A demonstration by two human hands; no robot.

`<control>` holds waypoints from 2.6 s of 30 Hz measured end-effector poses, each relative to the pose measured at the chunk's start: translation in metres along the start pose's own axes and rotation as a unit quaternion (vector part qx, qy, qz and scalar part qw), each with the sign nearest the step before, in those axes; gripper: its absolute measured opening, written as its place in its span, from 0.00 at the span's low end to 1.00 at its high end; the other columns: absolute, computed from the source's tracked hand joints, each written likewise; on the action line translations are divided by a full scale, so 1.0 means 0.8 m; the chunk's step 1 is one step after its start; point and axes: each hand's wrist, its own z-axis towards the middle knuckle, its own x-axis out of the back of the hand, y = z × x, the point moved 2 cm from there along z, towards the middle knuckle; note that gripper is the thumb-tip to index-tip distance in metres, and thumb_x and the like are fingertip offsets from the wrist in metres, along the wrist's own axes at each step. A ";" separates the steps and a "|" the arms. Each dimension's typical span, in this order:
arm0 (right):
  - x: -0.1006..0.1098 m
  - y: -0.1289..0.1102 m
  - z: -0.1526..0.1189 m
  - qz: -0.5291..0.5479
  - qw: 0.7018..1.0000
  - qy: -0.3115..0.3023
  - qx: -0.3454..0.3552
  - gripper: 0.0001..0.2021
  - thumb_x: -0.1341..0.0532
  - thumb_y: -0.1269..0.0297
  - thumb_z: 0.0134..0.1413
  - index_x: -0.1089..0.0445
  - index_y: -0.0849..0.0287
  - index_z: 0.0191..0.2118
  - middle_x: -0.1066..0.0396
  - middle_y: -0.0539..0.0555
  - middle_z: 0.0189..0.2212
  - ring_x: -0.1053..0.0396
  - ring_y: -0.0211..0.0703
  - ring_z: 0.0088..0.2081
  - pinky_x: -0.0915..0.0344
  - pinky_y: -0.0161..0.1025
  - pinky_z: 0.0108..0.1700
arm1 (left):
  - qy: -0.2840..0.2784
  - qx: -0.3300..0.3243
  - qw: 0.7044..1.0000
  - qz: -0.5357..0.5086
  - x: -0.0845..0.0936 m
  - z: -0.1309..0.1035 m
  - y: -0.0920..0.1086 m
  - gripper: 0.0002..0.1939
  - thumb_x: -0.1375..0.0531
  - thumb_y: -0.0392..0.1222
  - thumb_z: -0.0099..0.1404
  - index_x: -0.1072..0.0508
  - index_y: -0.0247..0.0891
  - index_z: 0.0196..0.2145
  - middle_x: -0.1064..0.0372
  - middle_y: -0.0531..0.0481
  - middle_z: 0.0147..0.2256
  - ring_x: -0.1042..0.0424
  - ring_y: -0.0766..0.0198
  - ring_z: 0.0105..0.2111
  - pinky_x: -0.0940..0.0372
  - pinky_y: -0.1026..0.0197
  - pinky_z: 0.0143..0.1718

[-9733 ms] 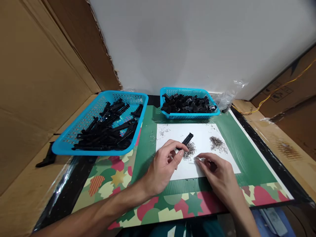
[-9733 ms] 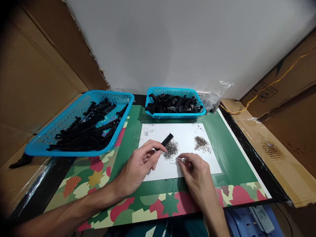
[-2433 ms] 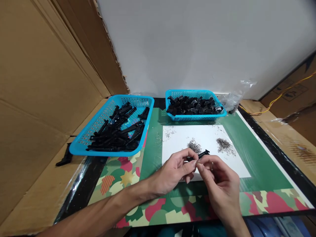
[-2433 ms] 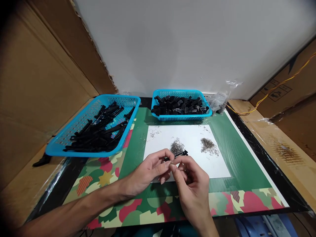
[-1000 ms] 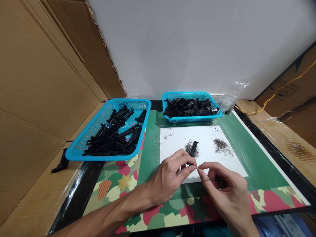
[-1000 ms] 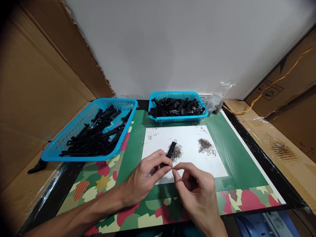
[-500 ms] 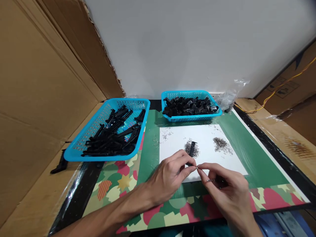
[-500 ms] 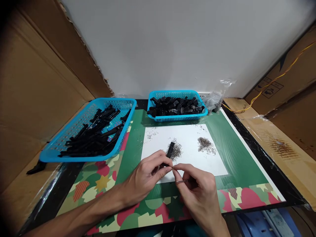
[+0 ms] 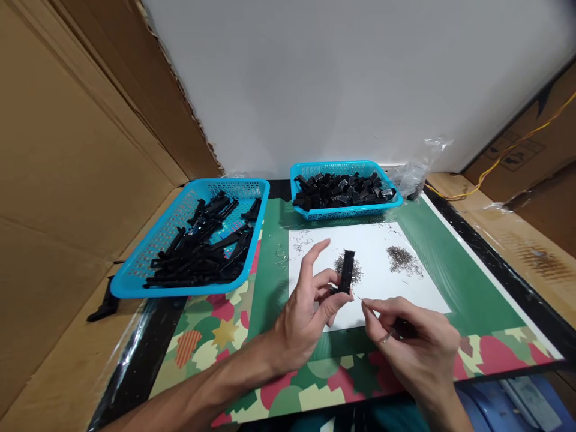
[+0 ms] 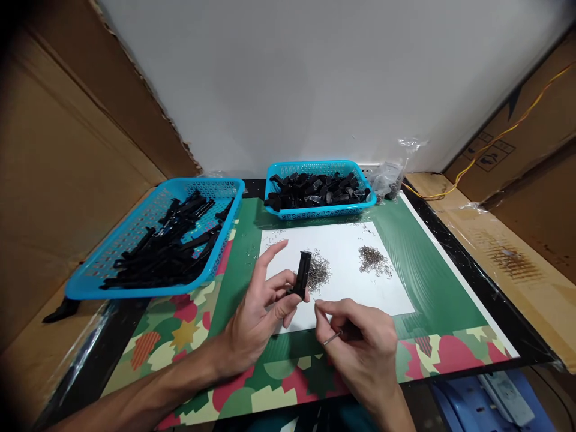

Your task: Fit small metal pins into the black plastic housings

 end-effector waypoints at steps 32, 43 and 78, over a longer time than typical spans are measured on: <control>-0.017 0.011 0.021 0.145 0.986 -0.080 -0.016 0.06 0.32 0.77 0.55 0.21 0.60 0.31 0.33 0.42 0.15 0.39 0.29 0.15 0.39 0.26 0.20 | -0.053 0.030 0.996 0.061 0.007 0.003 -0.001 0.21 0.41 0.53 0.79 0.22 0.45 0.62 0.28 0.46 0.45 0.36 0.68 0.32 0.39 0.66 0.31; -0.003 0.009 0.024 0.126 0.986 -0.113 0.009 0.06 0.28 0.72 0.62 0.17 0.56 0.44 0.22 0.47 0.25 0.31 0.33 0.22 0.33 0.29 0.26 | -0.044 0.063 0.996 -0.033 -0.001 0.001 0.006 0.26 0.42 0.56 0.79 0.23 0.38 0.63 0.41 0.53 0.33 0.43 0.70 0.29 0.47 0.66 0.27; -0.010 0.025 0.009 0.200 0.929 -0.218 -0.222 0.09 0.34 0.55 0.69 0.24 0.55 0.40 0.36 0.45 0.23 0.40 0.35 0.24 0.45 0.33 0.26 | -0.099 0.126 0.976 -0.149 -0.010 0.006 -0.008 0.29 0.41 0.60 0.76 0.20 0.29 0.54 0.41 0.53 0.27 0.47 0.71 0.24 0.54 0.66 0.24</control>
